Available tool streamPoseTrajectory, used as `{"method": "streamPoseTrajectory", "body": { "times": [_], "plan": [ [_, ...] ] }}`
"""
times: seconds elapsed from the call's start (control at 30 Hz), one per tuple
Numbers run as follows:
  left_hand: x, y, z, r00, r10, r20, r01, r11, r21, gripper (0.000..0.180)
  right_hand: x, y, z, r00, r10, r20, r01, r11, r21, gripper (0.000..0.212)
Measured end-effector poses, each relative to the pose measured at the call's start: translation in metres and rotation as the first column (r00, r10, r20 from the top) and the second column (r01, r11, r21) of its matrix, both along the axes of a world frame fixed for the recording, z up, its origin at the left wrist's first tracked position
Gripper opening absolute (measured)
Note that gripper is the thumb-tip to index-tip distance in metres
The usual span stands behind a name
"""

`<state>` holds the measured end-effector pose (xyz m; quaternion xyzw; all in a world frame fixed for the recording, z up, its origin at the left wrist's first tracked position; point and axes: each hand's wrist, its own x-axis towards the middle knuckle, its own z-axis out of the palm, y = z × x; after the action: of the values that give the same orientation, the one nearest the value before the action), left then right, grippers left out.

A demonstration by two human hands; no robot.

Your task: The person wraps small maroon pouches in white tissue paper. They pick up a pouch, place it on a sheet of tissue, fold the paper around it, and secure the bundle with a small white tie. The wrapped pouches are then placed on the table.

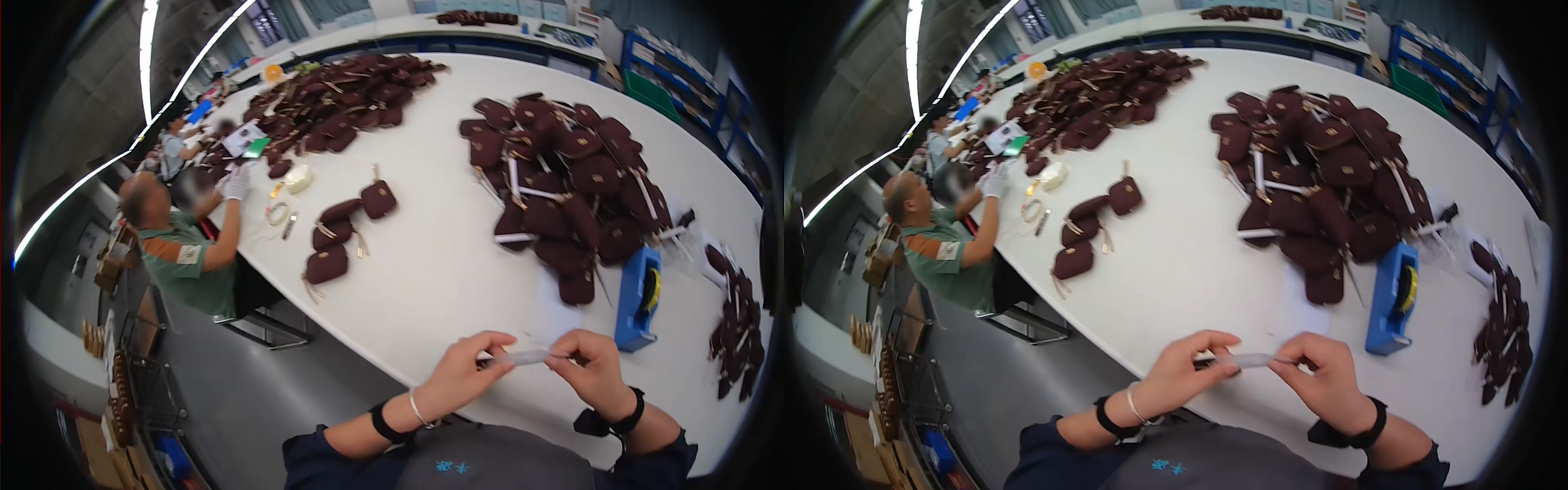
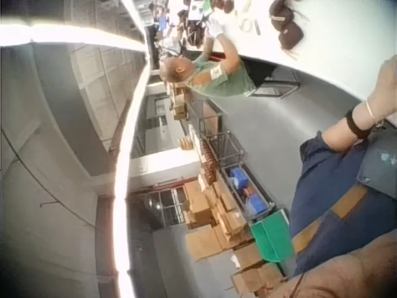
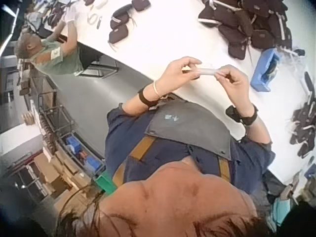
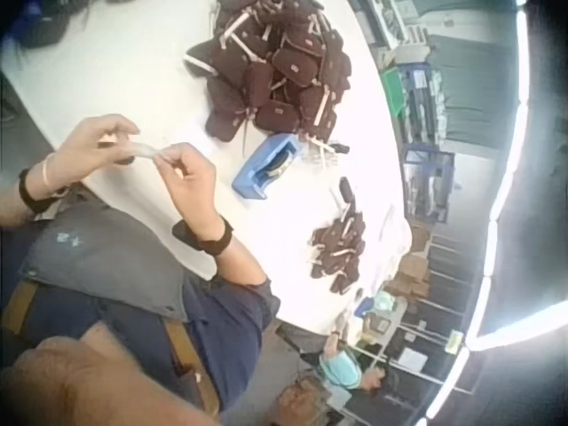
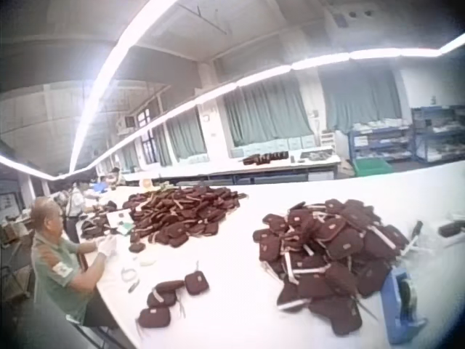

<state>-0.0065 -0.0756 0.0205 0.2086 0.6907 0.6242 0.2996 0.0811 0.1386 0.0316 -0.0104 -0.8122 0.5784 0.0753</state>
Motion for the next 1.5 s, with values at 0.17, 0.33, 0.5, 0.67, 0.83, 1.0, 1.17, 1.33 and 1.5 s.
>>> {"method": "streamPoseTrajectory", "body": {
  "times": [0.17,0.33,0.5,0.67,0.83,1.0,1.17,1.33,1.5],
  "plan": [
    [-0.011,0.002,-0.012,0.857,-0.187,-0.481,0.151,0.982,-0.113,0.006,0.001,0.003,0.009,0.986,0.014,0.165,0.015,0.985,-0.174,0.014],
    [0.001,0.006,-0.007,0.909,-0.091,-0.407,0.075,0.996,-0.055,0.004,0.002,0.013,0.009,0.933,0.136,0.333,0.014,0.912,-0.411,0.012],
    [0.002,0.006,-0.012,1.000,-0.012,-0.026,0.014,0.997,0.076,0.004,0.002,0.016,0.005,0.938,0.181,0.296,-0.001,0.854,-0.520,0.010],
    [0.005,0.011,-0.018,0.991,0.051,-0.121,-0.029,0.984,0.176,0.008,0.001,0.016,0.001,0.940,0.153,0.305,0.024,0.861,-0.507,0.010],
    [-0.001,0.004,-0.007,0.988,-0.051,-0.143,0.052,0.999,0.007,0.014,0.004,0.007,-0.005,0.978,0.066,0.197,-0.011,0.963,-0.269,0.006],
    [-0.013,0.009,0.005,0.934,-0.265,-0.238,0.232,0.959,-0.160,0.009,0.006,0.008,-0.007,0.982,0.086,0.167,-0.049,0.975,-0.217,0.009],
    [-0.010,0.019,-0.001,0.931,-0.256,-0.261,0.218,0.961,-0.168,0.004,0.022,0.026,-0.009,0.967,-0.063,0.248,0.161,0.903,-0.398,0.010],
    [-0.010,0.012,-0.006,0.951,-0.134,-0.280,0.106,0.988,-0.114,0.010,0.058,0.130,-0.039,0.812,-0.576,0.095,0.572,0.818,0.066,0.014],
    [-0.010,0.022,-0.018,0.950,-0.133,-0.283,0.108,0.989,-0.102,0.008,0.109,0.211,-0.072,0.711,-0.651,0.265,0.591,0.758,0.277,0.019]
  ]
}}
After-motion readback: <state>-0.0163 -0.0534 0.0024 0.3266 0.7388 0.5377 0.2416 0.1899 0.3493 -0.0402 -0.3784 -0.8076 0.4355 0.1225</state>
